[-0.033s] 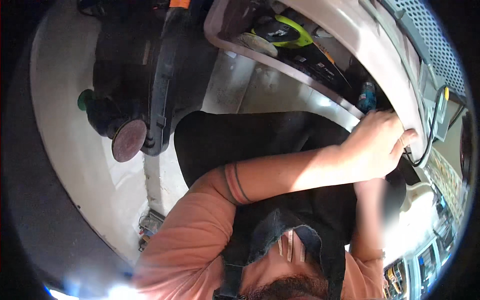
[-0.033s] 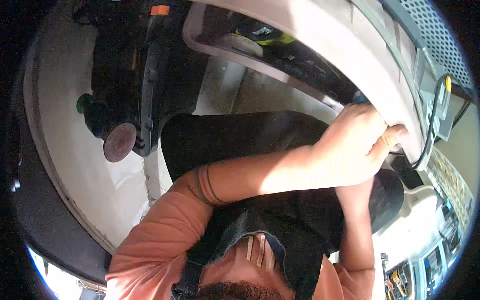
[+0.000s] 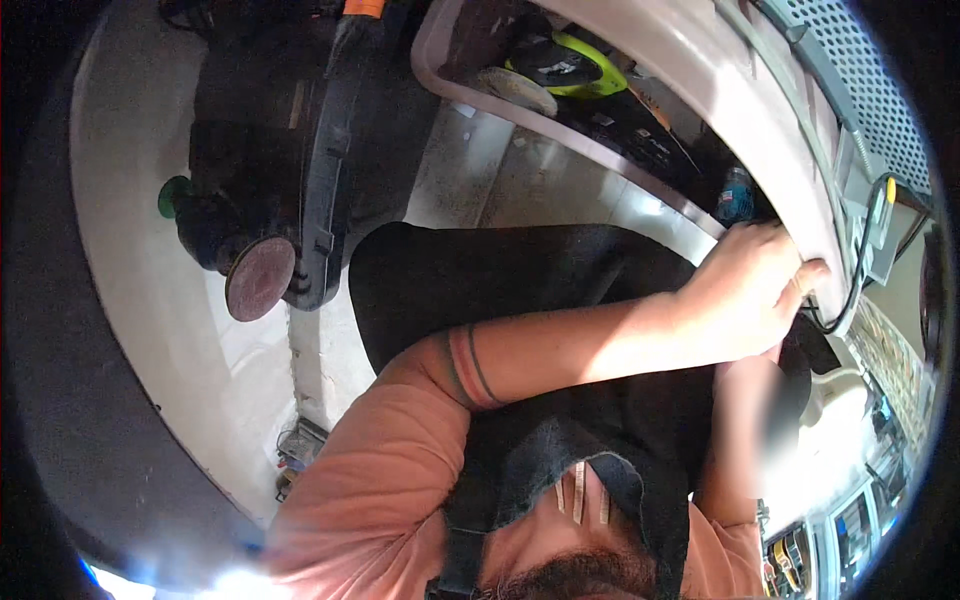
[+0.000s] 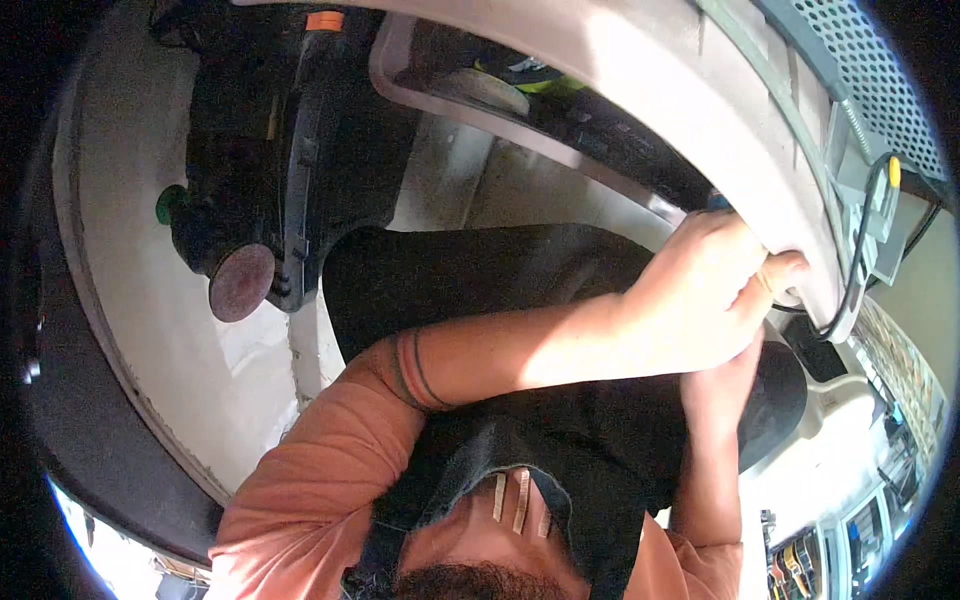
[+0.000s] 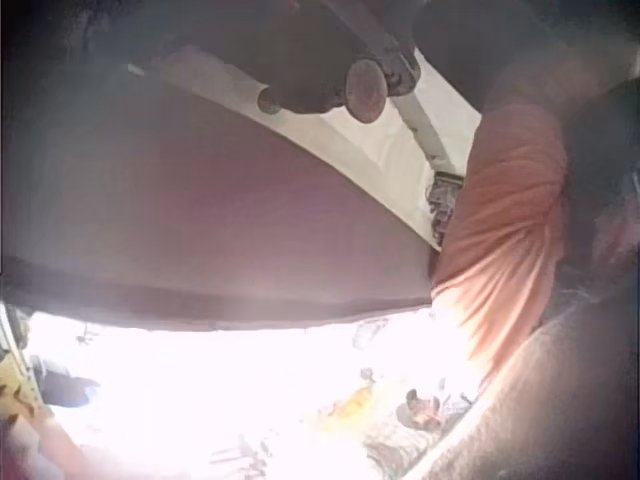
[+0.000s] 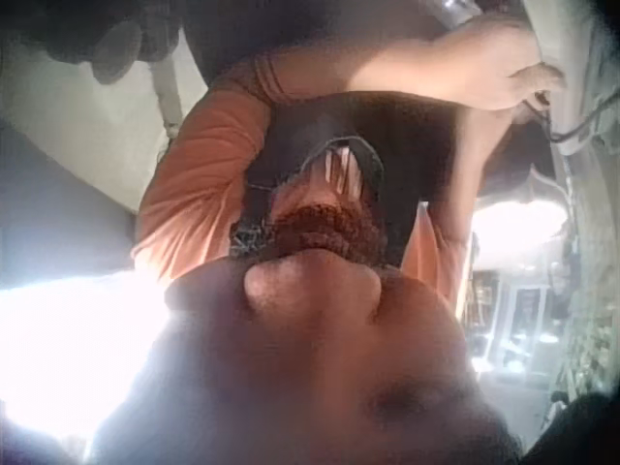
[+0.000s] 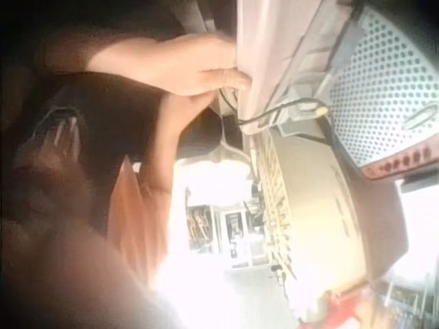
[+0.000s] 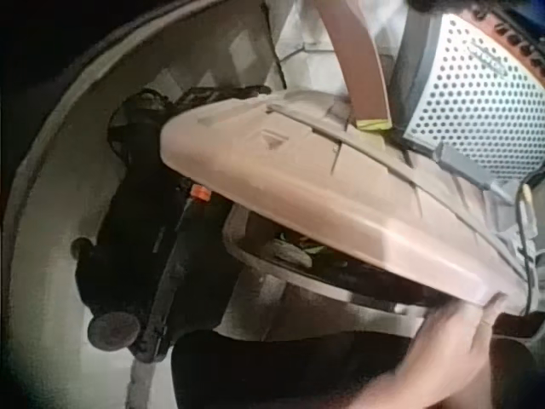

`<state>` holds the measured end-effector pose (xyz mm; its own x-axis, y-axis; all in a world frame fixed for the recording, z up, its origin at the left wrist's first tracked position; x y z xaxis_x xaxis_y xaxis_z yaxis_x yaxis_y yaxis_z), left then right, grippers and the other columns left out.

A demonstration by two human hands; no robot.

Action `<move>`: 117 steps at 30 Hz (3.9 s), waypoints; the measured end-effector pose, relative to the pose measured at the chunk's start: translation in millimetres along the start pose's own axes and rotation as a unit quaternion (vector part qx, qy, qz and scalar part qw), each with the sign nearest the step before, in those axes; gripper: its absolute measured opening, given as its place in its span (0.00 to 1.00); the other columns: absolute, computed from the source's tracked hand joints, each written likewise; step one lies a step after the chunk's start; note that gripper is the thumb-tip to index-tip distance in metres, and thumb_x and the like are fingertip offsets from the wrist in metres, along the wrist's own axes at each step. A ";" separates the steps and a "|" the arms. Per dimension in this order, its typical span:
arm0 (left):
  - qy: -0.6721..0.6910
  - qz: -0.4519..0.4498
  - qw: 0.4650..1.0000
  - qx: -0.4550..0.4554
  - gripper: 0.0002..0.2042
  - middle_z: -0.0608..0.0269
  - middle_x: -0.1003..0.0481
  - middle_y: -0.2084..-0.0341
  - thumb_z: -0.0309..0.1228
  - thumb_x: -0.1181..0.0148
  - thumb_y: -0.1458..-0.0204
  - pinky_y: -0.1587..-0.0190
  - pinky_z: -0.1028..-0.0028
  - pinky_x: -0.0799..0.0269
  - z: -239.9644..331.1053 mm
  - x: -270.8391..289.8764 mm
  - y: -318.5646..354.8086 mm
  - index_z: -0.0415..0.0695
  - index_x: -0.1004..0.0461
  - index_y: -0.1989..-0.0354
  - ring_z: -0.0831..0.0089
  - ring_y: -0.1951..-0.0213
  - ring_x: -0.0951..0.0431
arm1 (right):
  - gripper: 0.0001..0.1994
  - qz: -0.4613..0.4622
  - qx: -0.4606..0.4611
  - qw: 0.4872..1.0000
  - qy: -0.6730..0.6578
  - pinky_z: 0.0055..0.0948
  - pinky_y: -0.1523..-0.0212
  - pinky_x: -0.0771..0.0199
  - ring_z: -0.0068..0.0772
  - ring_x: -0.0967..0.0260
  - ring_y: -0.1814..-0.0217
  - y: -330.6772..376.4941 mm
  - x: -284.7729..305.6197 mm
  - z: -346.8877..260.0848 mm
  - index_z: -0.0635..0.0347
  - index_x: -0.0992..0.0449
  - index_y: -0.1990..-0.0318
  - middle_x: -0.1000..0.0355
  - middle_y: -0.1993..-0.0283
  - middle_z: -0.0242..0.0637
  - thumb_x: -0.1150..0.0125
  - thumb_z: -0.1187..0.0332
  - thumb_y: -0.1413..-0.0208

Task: The person assembles a small mechanical device using a transparent plastic casing and metal components. They insert a metal piece into the casing, secure it with a yellow tool, and then place the assembled unit into a larger beige plastic housing. The person also handles a small metal rod and a yellow tool during the process.

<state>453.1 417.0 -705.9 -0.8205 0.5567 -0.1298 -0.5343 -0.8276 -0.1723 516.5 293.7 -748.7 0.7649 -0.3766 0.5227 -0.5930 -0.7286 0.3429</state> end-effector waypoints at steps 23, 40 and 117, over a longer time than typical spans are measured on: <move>0.301 -0.086 0.917 0.246 0.17 0.58 0.15 0.57 0.40 0.46 0.25 0.52 0.72 0.20 -78.7 -19.7 42.6 0.36 0.19 0.50 0.74 0.59 0.17 | 0.37 -0.113 -0.137 0.864 -0.470 0.37 0.38 0.32 0.33 0.30 0.40 -24.0 1.8 15.3 0.68 0.29 0.37 0.25 0.43 0.40 0.62 0.36 0.23; 0.273 -0.051 0.864 0.420 0.40 0.35 0.18 0.51 0.62 0.52 0.29 0.47 0.60 0.15 -70.5 -7.9 44.0 0.26 0.24 0.43 0.50 0.52 0.13 | 0.45 -0.190 -0.177 0.878 -0.403 0.33 0.39 0.22 0.36 0.16 0.47 -24.0 -7.3 11.7 0.73 0.23 0.40 0.16 0.49 0.47 0.68 0.32 0.25; -0.342 0.306 0.773 0.438 0.21 0.41 0.17 0.52 0.47 0.40 0.36 0.44 0.48 0.23 -32.2 186.1 509.4 0.42 0.16 0.48 0.43 0.48 0.17 | 0.16 -0.154 0.697 0.659 -0.238 0.31 0.43 0.34 0.30 0.35 0.52 260.3 -55.7 -456.8 0.63 0.27 0.44 0.31 0.52 0.35 0.39 0.81 0.39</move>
<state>34.8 101.4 -849.2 -0.7302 0.1215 0.6724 0.3096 -0.8183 0.4842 204.6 386.4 -332.0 0.9840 0.0168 0.1773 0.1614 -0.5045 -0.8482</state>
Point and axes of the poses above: each hand's wrist, its own y-axis away from the middle knuckle, its own x-axis out of the back of the hand, z = x × y, the point moved 10 cm from there along -y, towards the middle knuckle
